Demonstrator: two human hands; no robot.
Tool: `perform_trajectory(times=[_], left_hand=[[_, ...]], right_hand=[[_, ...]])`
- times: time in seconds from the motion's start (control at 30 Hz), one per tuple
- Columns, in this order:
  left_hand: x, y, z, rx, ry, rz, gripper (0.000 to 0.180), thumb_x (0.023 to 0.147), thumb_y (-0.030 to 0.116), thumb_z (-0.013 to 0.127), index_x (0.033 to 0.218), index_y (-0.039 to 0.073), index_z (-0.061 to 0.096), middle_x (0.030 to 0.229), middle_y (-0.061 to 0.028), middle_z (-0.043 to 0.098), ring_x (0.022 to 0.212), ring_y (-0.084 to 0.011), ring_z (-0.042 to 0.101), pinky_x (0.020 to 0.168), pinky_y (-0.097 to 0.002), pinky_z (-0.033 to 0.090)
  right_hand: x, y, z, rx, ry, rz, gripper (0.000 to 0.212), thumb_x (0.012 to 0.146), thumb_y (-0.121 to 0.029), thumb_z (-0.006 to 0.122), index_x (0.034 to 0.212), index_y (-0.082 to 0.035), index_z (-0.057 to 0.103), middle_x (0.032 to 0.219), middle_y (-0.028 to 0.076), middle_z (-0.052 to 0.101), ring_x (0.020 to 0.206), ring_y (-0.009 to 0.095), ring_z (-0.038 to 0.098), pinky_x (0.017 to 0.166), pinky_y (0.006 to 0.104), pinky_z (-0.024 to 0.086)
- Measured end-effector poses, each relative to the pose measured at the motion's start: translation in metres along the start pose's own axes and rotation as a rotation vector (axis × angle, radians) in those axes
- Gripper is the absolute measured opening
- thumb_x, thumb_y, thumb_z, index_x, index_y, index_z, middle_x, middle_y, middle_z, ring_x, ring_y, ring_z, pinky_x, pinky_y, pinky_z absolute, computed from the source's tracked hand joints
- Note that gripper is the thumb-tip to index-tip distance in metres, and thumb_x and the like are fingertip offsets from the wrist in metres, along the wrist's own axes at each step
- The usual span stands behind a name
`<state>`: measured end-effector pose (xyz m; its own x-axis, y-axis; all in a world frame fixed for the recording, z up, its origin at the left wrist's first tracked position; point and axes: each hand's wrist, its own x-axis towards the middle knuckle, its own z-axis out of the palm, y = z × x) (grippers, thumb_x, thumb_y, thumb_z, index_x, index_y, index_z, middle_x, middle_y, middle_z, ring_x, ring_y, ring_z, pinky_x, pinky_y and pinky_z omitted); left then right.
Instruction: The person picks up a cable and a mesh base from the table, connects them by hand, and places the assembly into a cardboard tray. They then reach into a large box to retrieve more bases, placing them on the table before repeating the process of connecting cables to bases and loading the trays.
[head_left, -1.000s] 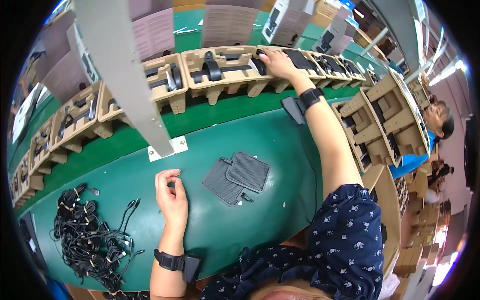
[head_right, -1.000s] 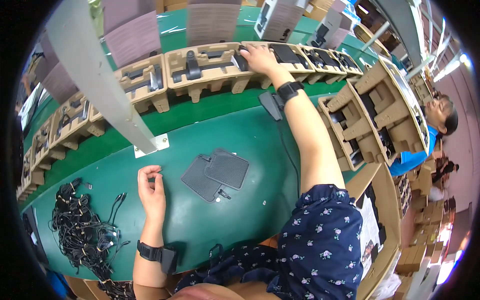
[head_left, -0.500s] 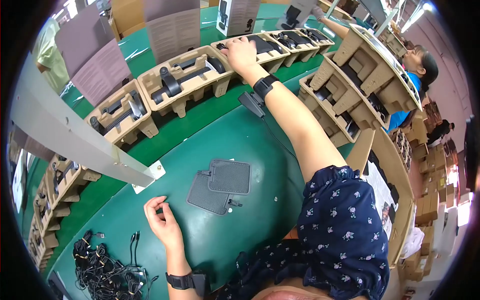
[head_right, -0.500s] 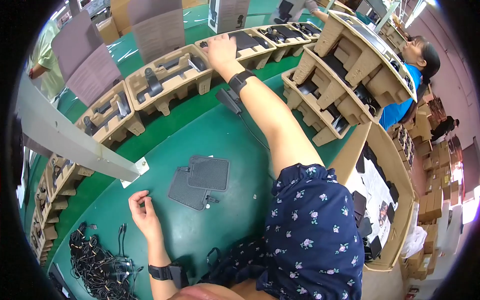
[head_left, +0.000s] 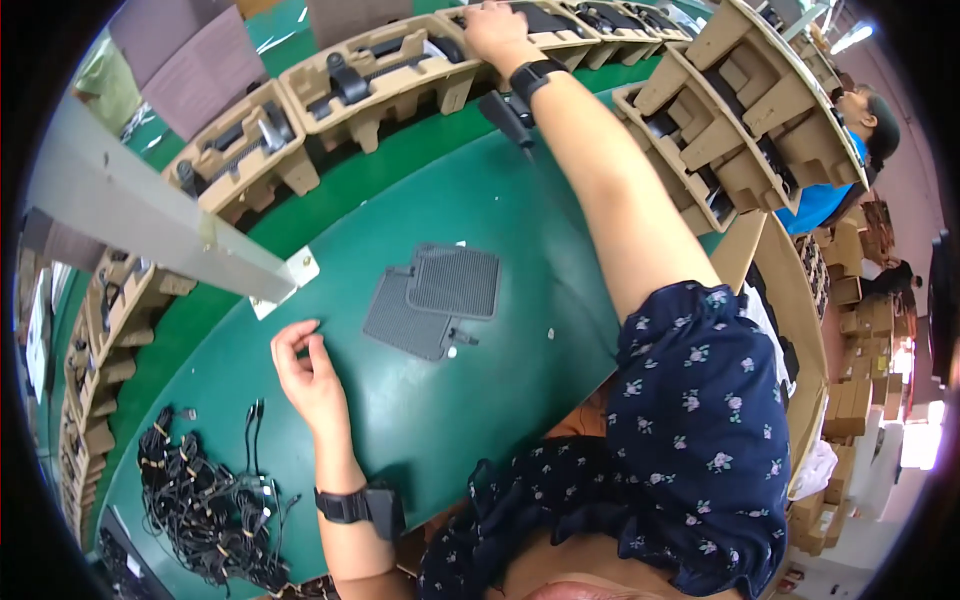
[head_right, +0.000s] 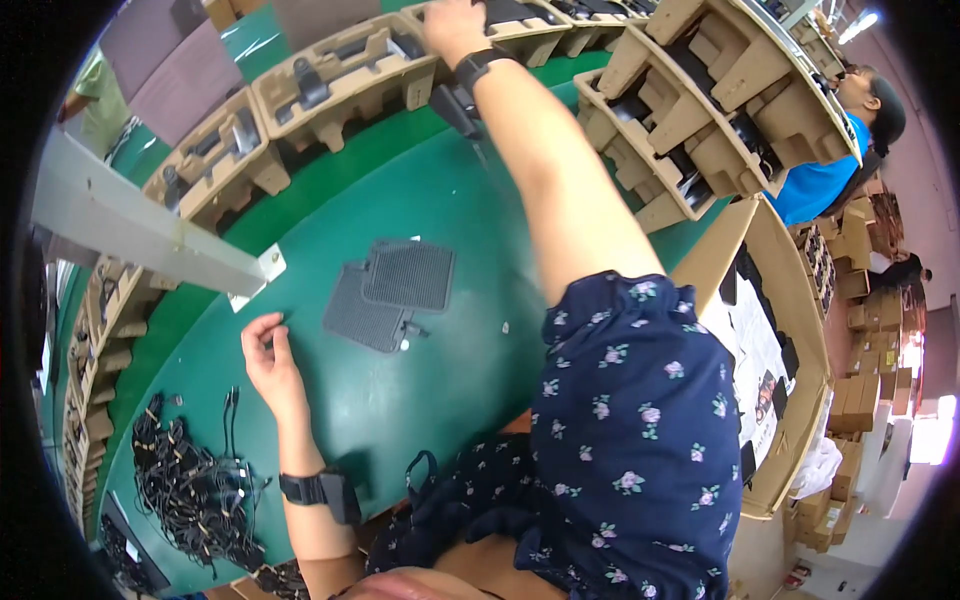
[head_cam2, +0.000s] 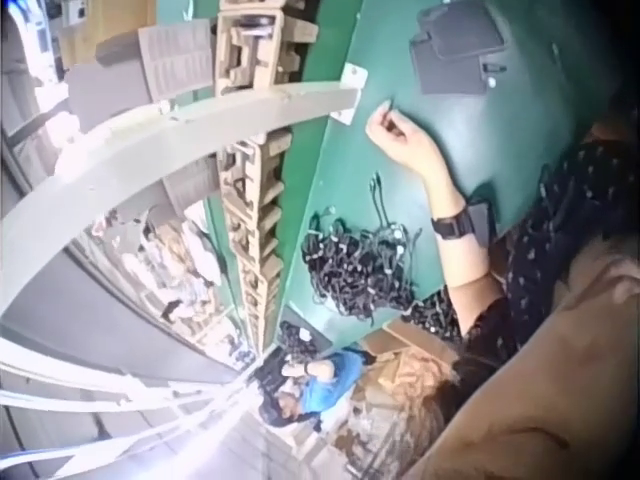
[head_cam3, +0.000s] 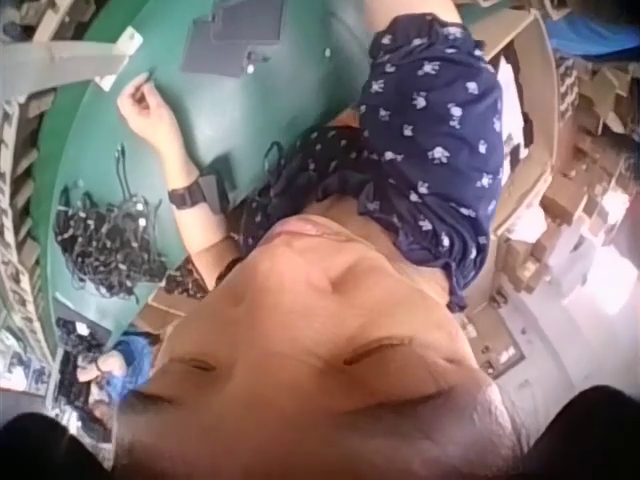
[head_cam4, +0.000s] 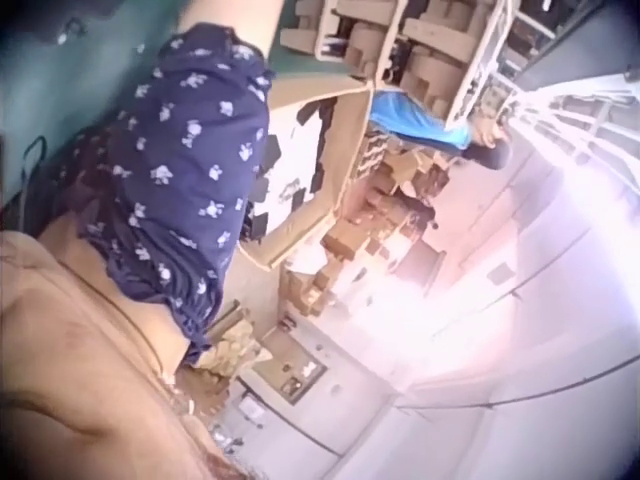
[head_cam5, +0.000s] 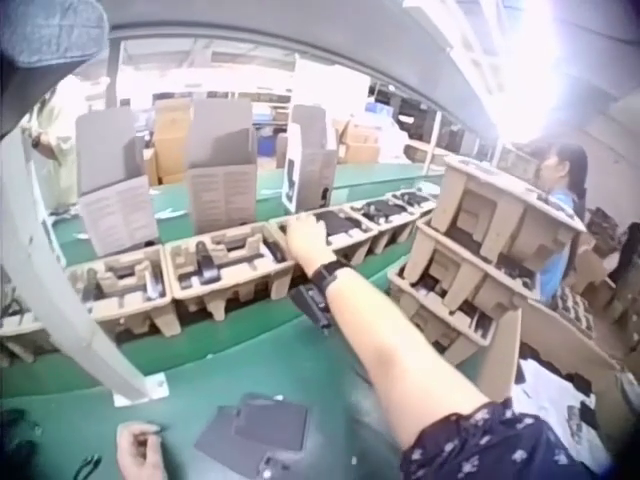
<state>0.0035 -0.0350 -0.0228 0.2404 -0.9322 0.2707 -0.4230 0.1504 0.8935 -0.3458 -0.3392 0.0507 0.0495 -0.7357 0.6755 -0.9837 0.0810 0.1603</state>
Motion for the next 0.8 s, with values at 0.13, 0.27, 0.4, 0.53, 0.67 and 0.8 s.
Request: perform_trajectory(times=[0.13,0.27,0.4,0.53,0.67,0.8], left_hand=[[-0.002,-0.002,0.000,-0.023,0.017,0.016,0.013,0.081,-0.002,0.051,0.092,0.005,0.055,0.096,-0.0027,0.052,0.080,-0.0106,0.051,0.061,-0.0214,0.041],[-0.009,-0.005,-0.008,-0.010,0.047,0.002,0.013,0.081,-0.003,0.050,0.091,0.005,0.056,0.094,-0.0025,0.051,0.080,-0.0110,0.051,0.063,-0.0222,0.041],[-0.015,-0.004,-0.007,-0.016,0.066,0.055,0.013,0.080,-0.004,0.050,0.089,0.004,0.056,0.094,-0.0028,0.051,0.078,-0.0109,0.050,0.063,-0.0229,0.042],[-0.023,0.005,-0.008,0.064,0.052,0.075,0.015,0.079,-0.005,0.050,0.089,0.004,0.056,0.094,-0.0033,0.050,0.073,-0.0110,0.050,0.062,-0.0231,0.042],[-0.024,0.005,-0.010,0.091,0.036,0.098,0.015,0.079,-0.006,0.050,0.089,0.004,0.056,0.094,-0.0035,0.049,0.072,-0.0107,0.050,0.061,-0.0230,0.042],[-0.025,0.005,-0.011,0.108,0.046,0.103,0.015,0.079,-0.006,0.050,0.089,0.004,0.056,0.093,-0.0034,0.049,0.071,-0.0104,0.050,0.059,-0.0230,0.041]], right_hand=[[-0.036,-0.021,-0.062,0.195,0.261,-0.100,0.017,0.081,-0.019,0.049,0.087,-0.008,0.061,0.091,0.014,0.056,0.091,0.031,0.052,0.074,0.0456,0.039],[-0.095,-0.044,-0.126,0.509,-0.347,-0.277,0.042,0.077,-0.045,0.059,0.100,-0.011,0.056,0.101,0.012,0.059,0.089,0.030,0.058,0.074,0.0409,0.047],[-0.168,-0.056,-0.182,0.541,-0.780,-0.566,0.071,0.071,-0.050,0.064,0.124,-0.010,0.041,0.107,0.016,0.055,0.093,0.033,0.056,0.074,0.0420,0.047],[-0.211,-0.054,-0.210,0.464,-0.763,-0.883,0.105,0.053,-0.040,0.078,0.139,-0.024,0.021,0.131,0.014,0.035,0.108,0.031,0.044,0.082,0.0416,0.043],[-0.226,-0.054,-0.210,0.448,-0.673,-0.886,0.086,0.055,-0.040,0.075,0.132,-0.028,0.038,0.131,0.012,0.037,0.107,0.030,0.044,0.084,0.0421,0.042],[-0.225,-0.054,-0.188,0.540,-0.612,-0.867,0.066,0.065,-0.037,0.069,0.126,-0.024,0.047,0.128,0.013,0.041,0.110,0.030,0.045,0.090,0.0439,0.040]])
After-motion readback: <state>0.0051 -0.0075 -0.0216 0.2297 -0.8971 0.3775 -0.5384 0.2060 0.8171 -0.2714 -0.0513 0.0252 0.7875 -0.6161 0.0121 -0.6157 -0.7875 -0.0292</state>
